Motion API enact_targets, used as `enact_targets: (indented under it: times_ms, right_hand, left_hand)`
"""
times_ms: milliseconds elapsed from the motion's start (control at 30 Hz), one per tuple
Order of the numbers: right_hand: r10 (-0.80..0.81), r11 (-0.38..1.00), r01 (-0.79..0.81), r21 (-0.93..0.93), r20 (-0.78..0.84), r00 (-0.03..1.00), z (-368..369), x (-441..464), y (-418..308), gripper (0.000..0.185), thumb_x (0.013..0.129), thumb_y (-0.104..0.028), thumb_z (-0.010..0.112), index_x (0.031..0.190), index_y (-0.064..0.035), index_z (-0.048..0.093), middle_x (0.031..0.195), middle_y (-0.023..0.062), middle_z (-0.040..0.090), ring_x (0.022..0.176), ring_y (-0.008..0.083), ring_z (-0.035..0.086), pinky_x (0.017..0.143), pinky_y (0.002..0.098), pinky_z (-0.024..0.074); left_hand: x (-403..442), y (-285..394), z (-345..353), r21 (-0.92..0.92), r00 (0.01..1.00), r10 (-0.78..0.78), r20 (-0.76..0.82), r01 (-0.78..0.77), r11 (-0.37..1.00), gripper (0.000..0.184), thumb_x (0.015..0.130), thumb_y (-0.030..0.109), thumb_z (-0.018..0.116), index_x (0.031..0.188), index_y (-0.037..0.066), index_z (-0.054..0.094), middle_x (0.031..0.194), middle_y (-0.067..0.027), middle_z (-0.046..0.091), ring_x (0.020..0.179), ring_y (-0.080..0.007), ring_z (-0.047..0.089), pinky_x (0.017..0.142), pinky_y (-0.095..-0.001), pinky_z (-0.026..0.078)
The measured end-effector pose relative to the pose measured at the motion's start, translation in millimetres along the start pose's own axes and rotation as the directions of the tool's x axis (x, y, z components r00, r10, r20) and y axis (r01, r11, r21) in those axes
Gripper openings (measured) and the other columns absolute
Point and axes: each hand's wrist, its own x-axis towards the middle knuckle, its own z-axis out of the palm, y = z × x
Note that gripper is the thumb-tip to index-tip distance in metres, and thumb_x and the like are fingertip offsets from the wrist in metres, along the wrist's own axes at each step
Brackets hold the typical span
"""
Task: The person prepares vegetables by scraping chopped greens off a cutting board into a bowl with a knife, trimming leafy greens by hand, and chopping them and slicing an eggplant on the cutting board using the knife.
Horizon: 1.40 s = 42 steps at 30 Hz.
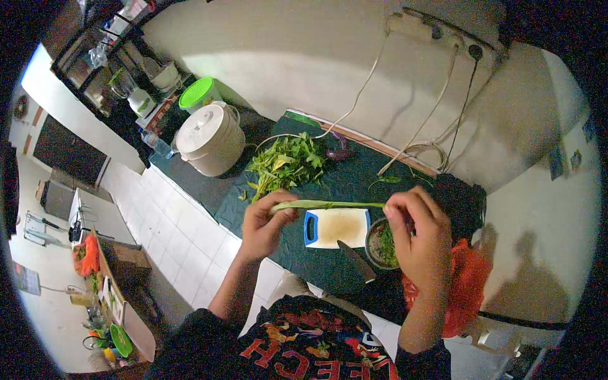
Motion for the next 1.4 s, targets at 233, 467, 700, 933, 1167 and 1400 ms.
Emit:
enact_targets:
  times_ms: [233,467,700,933,1167,1400]
  right_hand:
    - [0.181,0.984,-0.18,0.015,-0.044,0.983,63.4,-31.6,23.8,0.009,0.093,-0.011,0.06,0.092,-0.0023,0.059,0.087,0.0149,0.061,0.08,0.0348,0.062,0.071,0.043,0.0486]
    - [0.245,0.966,-0.229,-0.118,0.146,0.958,138.6,-94.2,50.6,0.011,0.093,-0.014,0.059,0.095,-0.003,0.059,0.089,0.015,0.062,0.077,0.0379,0.062,0.066,0.0442,0.05]
    - [0.178,0.982,-0.167,-0.091,0.125,0.976,145.7,-116.3,46.7,0.013,0.093,-0.016,0.061,0.095,-0.0036,0.058,0.085,0.0128,0.059,0.074,0.0364,0.062,0.063,0.0447,0.0487]
    - [0.149,0.989,-0.146,-0.032,0.097,0.984,153.0,-128.0,45.3,0.013,0.094,-0.017,0.061,0.095,-0.0044,0.058,0.085,0.0124,0.058,0.075,0.0363,0.061,0.065,0.0443,0.0479]
    - [0.135,0.989,-0.123,-0.077,0.183,0.974,150.1,-142.5,35.1,0.012,0.093,-0.016,0.062,0.094,-0.0046,0.058,0.085,0.0122,0.059,0.075,0.0367,0.061,0.065,0.044,0.0484]
    - [0.115,0.993,-0.114,-0.022,0.148,0.982,138.4,-148.2,30.1,0.011,0.092,-0.016,0.063,0.095,-0.0053,0.06,0.087,0.0135,0.06,0.077,0.0362,0.063,0.062,0.0459,0.0496]
  left_hand:
    - [-57.3,-108.1,49.0,-0.554,0.738,-0.674,0.025,0.572,0.605,0.04,0.104,0.034,0.047,0.127,0.004,0.057,0.115,-0.0058,0.061,0.102,-0.0174,0.055,0.093,-0.0318,0.042]
    - [-71.6,-130.4,93.8,-0.797,0.813,-0.547,0.2,0.46,0.393,0.046,0.106,0.034,0.042,0.137,0.0,0.048,0.133,-0.0099,0.058,0.123,-0.0209,0.053,0.109,-0.0384,0.037]
    - [-42.6,-144.4,64.5,-0.84,0.718,-0.684,0.127,0.444,0.311,0.032,0.104,0.021,0.049,0.126,0.0,0.057,0.093,-0.0018,0.066,0.086,-0.0141,0.062,0.083,-0.0268,0.049]
    - [-41.4,-134.8,51.6,-0.815,0.683,-0.721,0.116,0.48,0.324,0.033,0.103,0.023,0.05,0.125,0.0,0.057,0.09,-0.0007,0.063,0.084,-0.0133,0.059,0.079,-0.027,0.048]
    - [-41.1,-130.4,38.3,-0.806,0.694,-0.712,0.111,0.482,0.344,0.034,0.104,0.022,0.049,0.127,-0.002,0.057,0.088,-0.0023,0.058,0.083,-0.015,0.055,0.078,-0.0277,0.046]
    - [-37.2,-114.2,42.4,-0.723,0.775,-0.615,0.145,0.508,0.469,0.032,0.104,0.024,0.048,0.125,0.002,0.06,0.086,0.0018,0.053,0.08,-0.0106,0.05,0.074,-0.0257,0.042]
